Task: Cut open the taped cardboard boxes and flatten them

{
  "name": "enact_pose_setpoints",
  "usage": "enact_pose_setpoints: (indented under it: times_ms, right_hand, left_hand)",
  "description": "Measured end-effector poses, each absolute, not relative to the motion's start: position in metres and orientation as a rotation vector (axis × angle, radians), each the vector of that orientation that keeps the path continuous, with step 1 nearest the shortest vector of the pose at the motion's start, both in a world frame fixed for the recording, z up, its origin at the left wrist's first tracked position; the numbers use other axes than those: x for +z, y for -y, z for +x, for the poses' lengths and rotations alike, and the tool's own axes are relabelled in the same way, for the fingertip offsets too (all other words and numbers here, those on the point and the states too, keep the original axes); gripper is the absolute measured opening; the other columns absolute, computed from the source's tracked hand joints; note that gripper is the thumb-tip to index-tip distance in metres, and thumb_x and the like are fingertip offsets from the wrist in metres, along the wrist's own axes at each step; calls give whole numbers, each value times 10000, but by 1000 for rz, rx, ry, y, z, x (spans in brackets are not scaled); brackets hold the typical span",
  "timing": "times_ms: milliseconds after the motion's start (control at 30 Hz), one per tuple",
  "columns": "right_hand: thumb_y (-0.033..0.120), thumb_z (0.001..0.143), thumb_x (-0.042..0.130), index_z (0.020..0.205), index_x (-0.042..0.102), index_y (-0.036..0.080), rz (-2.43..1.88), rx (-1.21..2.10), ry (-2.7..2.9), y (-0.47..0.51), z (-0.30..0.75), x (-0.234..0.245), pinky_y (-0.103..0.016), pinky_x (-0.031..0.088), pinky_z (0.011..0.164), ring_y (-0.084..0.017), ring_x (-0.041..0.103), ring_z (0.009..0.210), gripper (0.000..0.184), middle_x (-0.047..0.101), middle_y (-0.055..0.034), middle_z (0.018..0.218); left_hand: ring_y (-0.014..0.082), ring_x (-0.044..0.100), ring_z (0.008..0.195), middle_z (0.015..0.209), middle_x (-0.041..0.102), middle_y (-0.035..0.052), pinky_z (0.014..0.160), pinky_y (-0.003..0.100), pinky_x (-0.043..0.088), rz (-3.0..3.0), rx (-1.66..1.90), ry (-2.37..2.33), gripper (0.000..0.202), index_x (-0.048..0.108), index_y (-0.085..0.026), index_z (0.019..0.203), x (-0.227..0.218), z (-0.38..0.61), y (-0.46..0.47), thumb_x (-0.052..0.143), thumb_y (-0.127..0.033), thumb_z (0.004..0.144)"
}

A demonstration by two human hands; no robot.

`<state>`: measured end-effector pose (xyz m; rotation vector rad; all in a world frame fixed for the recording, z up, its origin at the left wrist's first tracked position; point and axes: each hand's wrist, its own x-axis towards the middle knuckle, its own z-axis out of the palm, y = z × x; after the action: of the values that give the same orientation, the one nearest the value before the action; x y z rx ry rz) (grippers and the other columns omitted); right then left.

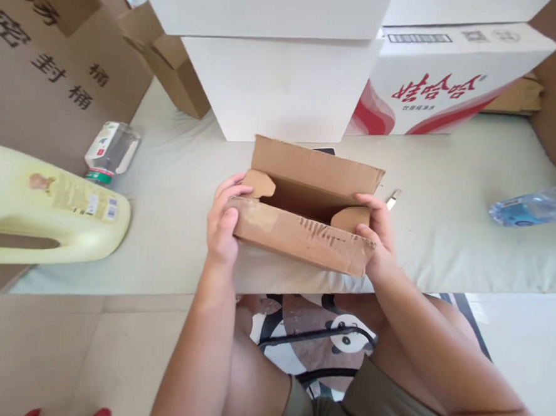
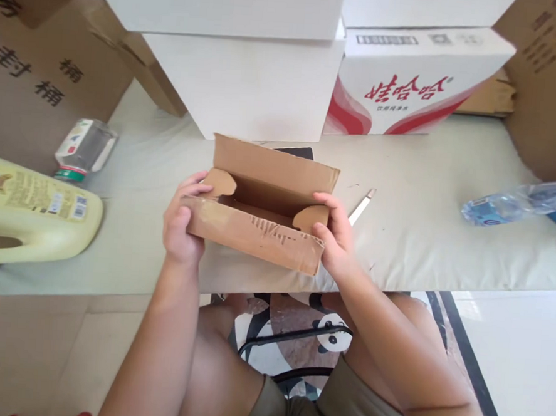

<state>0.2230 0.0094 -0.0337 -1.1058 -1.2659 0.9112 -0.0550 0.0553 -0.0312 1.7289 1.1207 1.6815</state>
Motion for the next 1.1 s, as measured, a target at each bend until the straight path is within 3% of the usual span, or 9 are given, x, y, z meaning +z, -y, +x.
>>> enact_pose_setpoints:
  times_ms: [100,200,267,367,433,500,700,900,1100]
  right_hand:
    - [537,962,619,1399,482,392,-1016,989,1312,-11,233,-35,-479,593,964,-275,682,1159,481,654,-42,1332]
    - [555,975,580,1574,156,506,-968,975,1347,-14,248,-41,-530,600,949,-300,716,1162,736,667,-40,1364]
    - [554,966,571,1598,58,529,-1000,917,1361,-16,258,-44,-542,598,930,-316,723,1161,814,683,-38,1344]
    - [507,971,544,1515,310,498,-1056,868,1319,-17,266,-41,-522,601,907,-308,721,1145,592,696,-28,1305]
    - [471,959,554,1322,512,417,-1084,859,1279,-15,267,-37,-523,579,992,-301,687,1210,369,695,-31,1307]
    - [475,934,571,1149,581,341,-1100,859,1246,-14,264,-34,-526,530,1090,-306,642,1278,253,692,-49,1300]
    - [492,807,636,1033,572,311,-1146,943,1074,-15,257,-38,-502,553,996,-308,648,1148,297,670,-64,1236]
    - [585,802,621,1021,558,298,-1089,923,1077,-17,257,-43,-494,550,971,-302,636,1120,367,639,-69,1209]
    - [549,813,647,1125,560,317,-1106,927,1133,-14,256,-46,-436,565,842,-262,631,955,398,610,-57,1132]
  left_hand:
    - [376,598,1344,1384,681,88,1196,573,415,1681,1669,-1145,467,752,-255,1074,-31,-51,-52,540,-644,926]
    - [382,579,1365,1401,667,88,1209,579,394,1627,1638,-1160,456,749,-263,1079,-33,-37,-47,541,-633,911]
    - [374,567,1381,1416,657,83,1211,559,394,1609,1609,-1161,445,750,-274,1092,-34,-25,-46,552,-626,905]
    - [360,560,1388,1427,649,79,1206,525,405,1603,1594,-1151,428,751,-280,1090,-37,-12,-48,579,-620,897]
    - [356,570,1373,1401,655,86,1205,517,412,1591,1603,-1135,432,740,-274,1092,-39,-8,-50,586,-627,896]
    - [350,581,1360,1378,659,93,1200,508,422,1559,1621,-1102,433,723,-273,1116,-41,-8,-51,599,-627,898]
    - [327,583,1367,1438,651,83,1186,476,438,1543,1625,-1037,419,724,-292,1169,-44,-10,-51,613,-604,911]
    - [351,606,1350,1405,677,98,1170,517,464,1582,1622,-1090,474,734,-275,1128,-43,-9,-50,600,-661,888]
    - [279,667,1110,1139,697,77,996,466,557,1451,2023,-966,495,656,-249,666,-11,4,-24,437,-579,963]
